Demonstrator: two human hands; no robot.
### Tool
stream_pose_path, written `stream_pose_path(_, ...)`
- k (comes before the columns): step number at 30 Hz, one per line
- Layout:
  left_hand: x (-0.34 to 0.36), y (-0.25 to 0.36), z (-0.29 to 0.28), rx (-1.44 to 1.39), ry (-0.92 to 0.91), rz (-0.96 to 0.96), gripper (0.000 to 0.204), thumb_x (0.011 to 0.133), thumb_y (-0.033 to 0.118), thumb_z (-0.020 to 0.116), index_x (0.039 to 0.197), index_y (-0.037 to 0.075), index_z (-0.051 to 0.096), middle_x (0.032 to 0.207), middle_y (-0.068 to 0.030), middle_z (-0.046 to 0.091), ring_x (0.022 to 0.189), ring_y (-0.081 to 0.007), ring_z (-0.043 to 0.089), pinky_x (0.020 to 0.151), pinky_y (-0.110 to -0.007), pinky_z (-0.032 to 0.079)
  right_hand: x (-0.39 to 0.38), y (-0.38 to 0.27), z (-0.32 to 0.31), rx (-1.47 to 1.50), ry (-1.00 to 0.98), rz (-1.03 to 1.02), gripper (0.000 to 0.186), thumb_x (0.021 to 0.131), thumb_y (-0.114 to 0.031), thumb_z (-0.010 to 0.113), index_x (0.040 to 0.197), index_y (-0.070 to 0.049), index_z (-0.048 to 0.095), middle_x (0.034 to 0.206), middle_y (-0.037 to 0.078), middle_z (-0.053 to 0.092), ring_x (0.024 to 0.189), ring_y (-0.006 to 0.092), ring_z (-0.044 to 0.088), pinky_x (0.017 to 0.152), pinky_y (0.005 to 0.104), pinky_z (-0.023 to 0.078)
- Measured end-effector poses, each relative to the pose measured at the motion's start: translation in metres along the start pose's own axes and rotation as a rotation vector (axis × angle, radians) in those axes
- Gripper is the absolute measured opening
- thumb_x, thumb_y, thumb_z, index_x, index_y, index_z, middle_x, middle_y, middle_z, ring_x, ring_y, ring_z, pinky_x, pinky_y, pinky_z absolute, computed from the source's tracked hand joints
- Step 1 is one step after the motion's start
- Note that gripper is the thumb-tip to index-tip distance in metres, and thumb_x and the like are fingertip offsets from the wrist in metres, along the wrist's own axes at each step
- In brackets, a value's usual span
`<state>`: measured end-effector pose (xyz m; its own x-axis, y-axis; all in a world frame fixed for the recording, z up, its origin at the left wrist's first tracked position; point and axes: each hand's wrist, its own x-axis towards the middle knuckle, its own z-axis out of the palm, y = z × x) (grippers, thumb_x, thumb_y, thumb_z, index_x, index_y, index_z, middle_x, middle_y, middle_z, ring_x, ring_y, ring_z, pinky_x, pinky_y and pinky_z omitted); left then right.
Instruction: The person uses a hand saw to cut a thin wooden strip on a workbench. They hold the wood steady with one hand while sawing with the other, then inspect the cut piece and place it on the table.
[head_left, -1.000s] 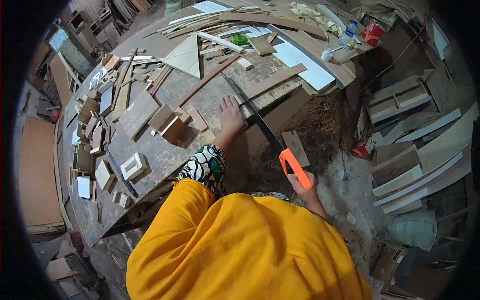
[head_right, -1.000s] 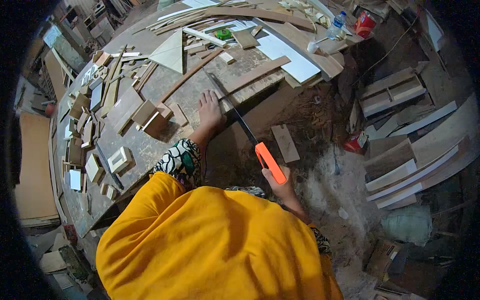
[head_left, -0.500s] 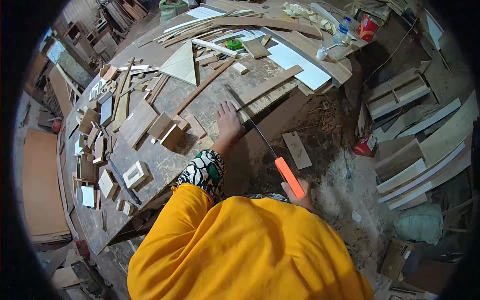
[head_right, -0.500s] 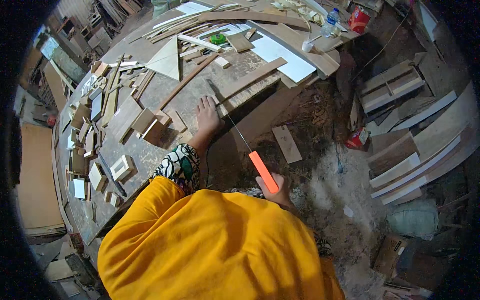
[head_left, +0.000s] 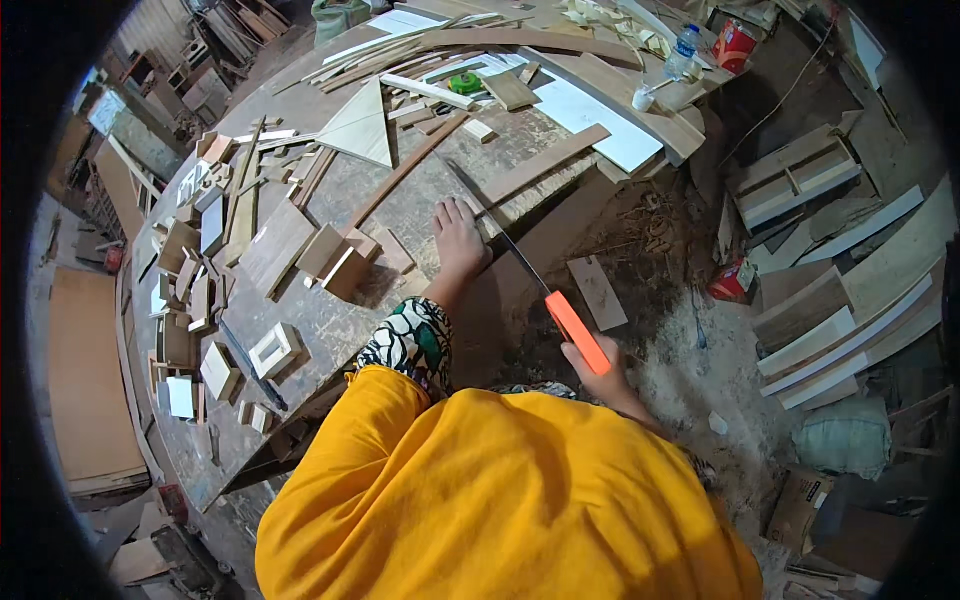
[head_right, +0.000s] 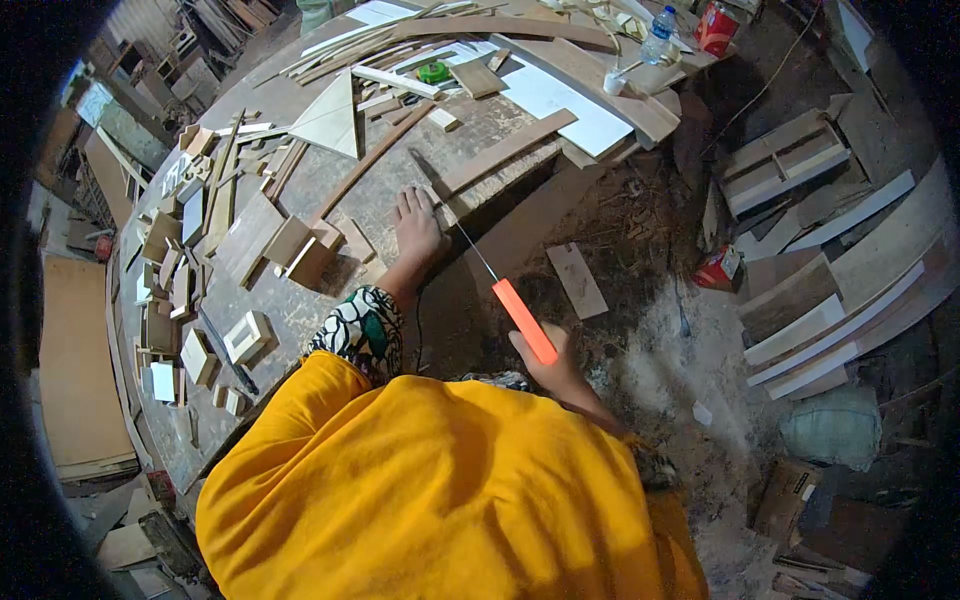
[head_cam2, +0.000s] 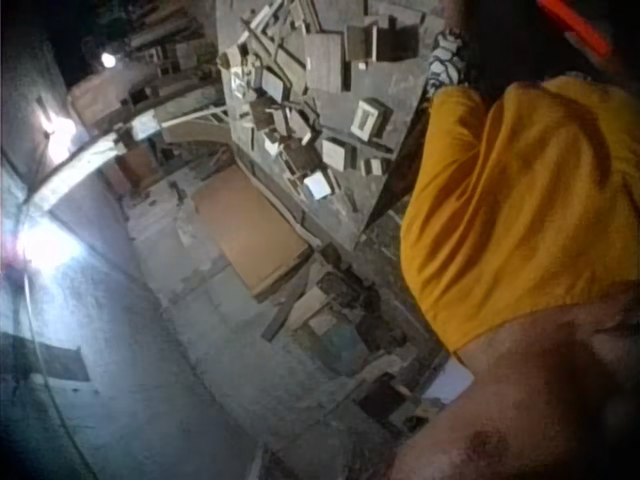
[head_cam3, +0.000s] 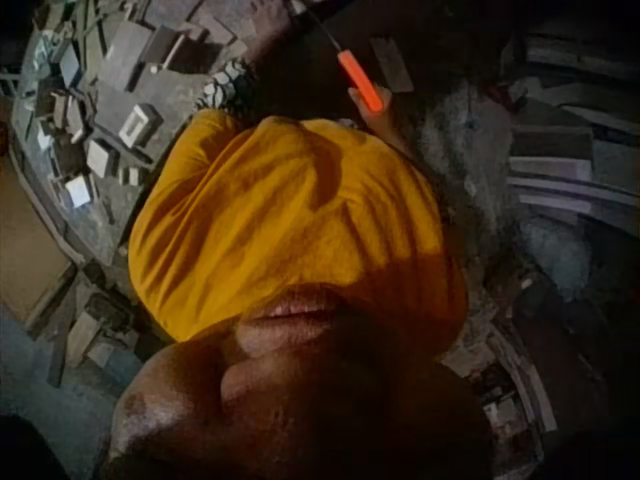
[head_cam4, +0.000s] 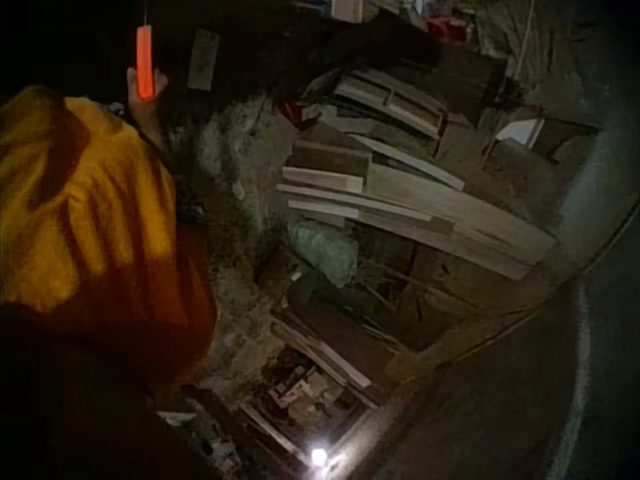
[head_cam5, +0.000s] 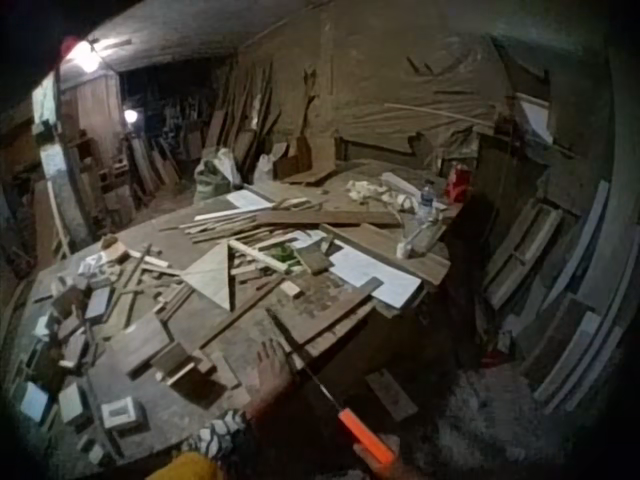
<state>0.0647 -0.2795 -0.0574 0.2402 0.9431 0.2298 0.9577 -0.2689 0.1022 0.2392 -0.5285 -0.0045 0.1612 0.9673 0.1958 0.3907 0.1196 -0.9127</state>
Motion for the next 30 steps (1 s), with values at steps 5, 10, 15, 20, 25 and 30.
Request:
stream_pose_path(5, 0.01, -0.011, 0.034, -0.027, 0.136, 0.006, 0.061, 0.079, 0.016, 0.049, 0.133, -0.008, 0.034, 0.139, -0.0267, 0.035, 0.131, -0.0419, 0.03, 0.108, -0.049, 0.023, 0.031, 0.0, 0.031, -0.215, -0.027, -0.157, 0.023, 0.083, -0.016, 0.068, 0.073, 0.0, 0.055, 0.057, 0.007, 0.05, 0.051, 0.016, 0.049, 0.049, 0.0323, 0.039)
stream_pose_path(10, 0.005, -0.005, 0.021, -0.016, 0.066, -0.024, 0.063, 0.08, 0.018, 0.05, 0.135, -0.007, 0.032, 0.14, -0.0252, 0.034, 0.134, -0.0393, 0.026, 0.109, -0.047, 0.023, 0.019, -0.006, 0.01, 0.039, -0.03, 0.049, 0.024, 0.084, -0.016, 0.067, 0.073, 0.001, 0.055, 0.057, 0.005, 0.049, 0.049, 0.0173, 0.046, 0.048, 0.0328, 0.037)
stream_pose_path(15, 0.0, -0.003, 0.014, -0.032, 0.036, -0.036, 0.064, 0.08, 0.018, 0.05, 0.136, -0.006, 0.031, 0.14, -0.0249, 0.034, 0.135, -0.0391, 0.026, 0.11, -0.047, 0.022, -0.027, 0.008, -0.015, 0.048, -0.031, 0.151, 0.025, 0.084, -0.017, 0.068, 0.073, -0.001, 0.053, 0.058, 0.001, 0.043, 0.051, 0.0139, 0.042, 0.048, 0.0311, 0.036)
stream_pose_path(20, 0.009, -0.012, 0.043, 0.07, 0.15, -0.016, 0.071, 0.074, 0.021, 0.057, 0.134, -0.007, 0.032, 0.14, -0.0249, 0.033, 0.134, -0.0389, 0.026, 0.11, -0.046, 0.022, -0.032, 0.008, -0.017, 0.009, -0.059, 0.184, 0.025, 0.084, -0.019, 0.068, 0.073, -0.002, 0.054, 0.057, 0.003, 0.046, 0.05, 0.0145, 0.043, 0.049, 0.032, 0.037)
stream_pose_path(25, 0.0, -0.002, 0.002, -0.07, 0.021, 0.01, 0.078, 0.069, 0.021, 0.062, 0.134, -0.01, 0.031, 0.14, -0.0274, 0.032, 0.133, -0.0408, 0.028, 0.109, -0.048, 0.022, 0.019, 0.002, 0.014, 0.031, 0.008, 0.076, 0.028, 0.085, -0.018, 0.067, 0.07, -0.001, 0.051, 0.056, 0.004, 0.045, 0.049, 0.0154, 0.044, 0.047, 0.0329, 0.037)
stream_pose_path(30, 0.002, -0.001, 0.006, -0.056, 0.019, -0.019, 0.078, 0.07, 0.021, 0.062, 0.134, -0.01, 0.03, 0.141, -0.0277, 0.031, 0.134, -0.0419, 0.026, 0.109, -0.049, 0.022, 0.027, -0.003, 0.017, -0.044, -0.035, 0.034, 0.028, 0.084, -0.018, 0.068, 0.069, -0.001, 0.051, 0.054, 0.005, 0.045, 0.048, 0.0163, 0.045, 0.047, 0.0329, 0.037)
